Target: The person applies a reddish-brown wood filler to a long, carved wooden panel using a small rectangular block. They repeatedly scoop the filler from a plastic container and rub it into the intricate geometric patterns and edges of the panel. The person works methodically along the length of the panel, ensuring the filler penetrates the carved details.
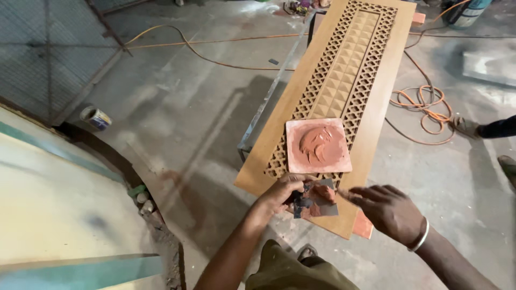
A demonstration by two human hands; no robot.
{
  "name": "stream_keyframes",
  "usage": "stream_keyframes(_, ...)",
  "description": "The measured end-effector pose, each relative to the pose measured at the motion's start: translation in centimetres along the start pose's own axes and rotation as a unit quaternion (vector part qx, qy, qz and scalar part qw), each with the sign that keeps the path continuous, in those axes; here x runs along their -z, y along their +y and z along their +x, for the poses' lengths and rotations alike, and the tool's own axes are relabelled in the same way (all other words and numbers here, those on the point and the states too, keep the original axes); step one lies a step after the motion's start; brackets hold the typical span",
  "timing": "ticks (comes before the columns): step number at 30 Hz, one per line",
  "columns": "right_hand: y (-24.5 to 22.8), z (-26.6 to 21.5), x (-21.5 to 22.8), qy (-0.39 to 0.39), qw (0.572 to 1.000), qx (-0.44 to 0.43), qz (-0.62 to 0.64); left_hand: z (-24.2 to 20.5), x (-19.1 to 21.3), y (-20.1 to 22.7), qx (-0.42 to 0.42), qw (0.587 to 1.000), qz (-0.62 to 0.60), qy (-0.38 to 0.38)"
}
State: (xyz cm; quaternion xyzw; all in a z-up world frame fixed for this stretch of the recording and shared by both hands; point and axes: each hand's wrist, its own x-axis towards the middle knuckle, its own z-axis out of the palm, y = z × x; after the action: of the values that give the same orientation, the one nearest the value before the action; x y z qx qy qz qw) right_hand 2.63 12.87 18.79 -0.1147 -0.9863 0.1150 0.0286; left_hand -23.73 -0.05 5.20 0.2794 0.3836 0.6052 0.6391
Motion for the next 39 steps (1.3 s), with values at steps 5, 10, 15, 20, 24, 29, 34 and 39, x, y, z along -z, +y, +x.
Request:
stream_keyframes(5, 0.6, 3.6, -2.9, 0.001, 0.851, -0.011, 0.525, 2.0, -1.1, 0.7, 0.014, 0.998, -0.057, 0.001)
stream_keyframes(10, 3.3, 3.2, -4.3, -0.017, 0.848, -0.015, 0.53, 2.3, 0.1, 2.9, -0.001, 0.991, -0.13, 0.013)
stream_keyframes(15, 3.2, 4.9, -7.3, 0.047, 0.924, -0.095, 0.367, 4.0, 3.1, 1.9, 0.035, 0.997, -0.068, -0.009)
stream_keyframes(20, 2.4, 7.3, -13.9, 0.083, 0.893, -0.173, 0.407, 6.6, 7.1, 0.3, 0.083, 0.979, -0.146, 0.111)
stream_keyframes(24, 2.2, 10.4, -19.5, 0.169, 0.819, -0.26, 0.483, 9.6, 8.5, -2.1, 0.075, 0.977, -0.166, 0.112)
stream_keyframes(29, 3.9, 17.2, -23.7, 0.341, 0.658, -0.487, 0.461, 13.2, 8.8, -7.0, 0.212, 0.947, -0.203, 0.13)
stream_keyframes(34, 11.9, 20.7, -22.7, 0.135, 0.755, -0.597, 0.235, 15.6, 14.8, -8.4, 0.175, 0.949, 0.228, 0.131)
stream_keyframes(39, 17.4, 21.9, -30.3, 0.024, 0.709, -0.661, 0.247, 16.8, 21.0, -5.5, -0.084, 0.799, 0.588, 0.098)
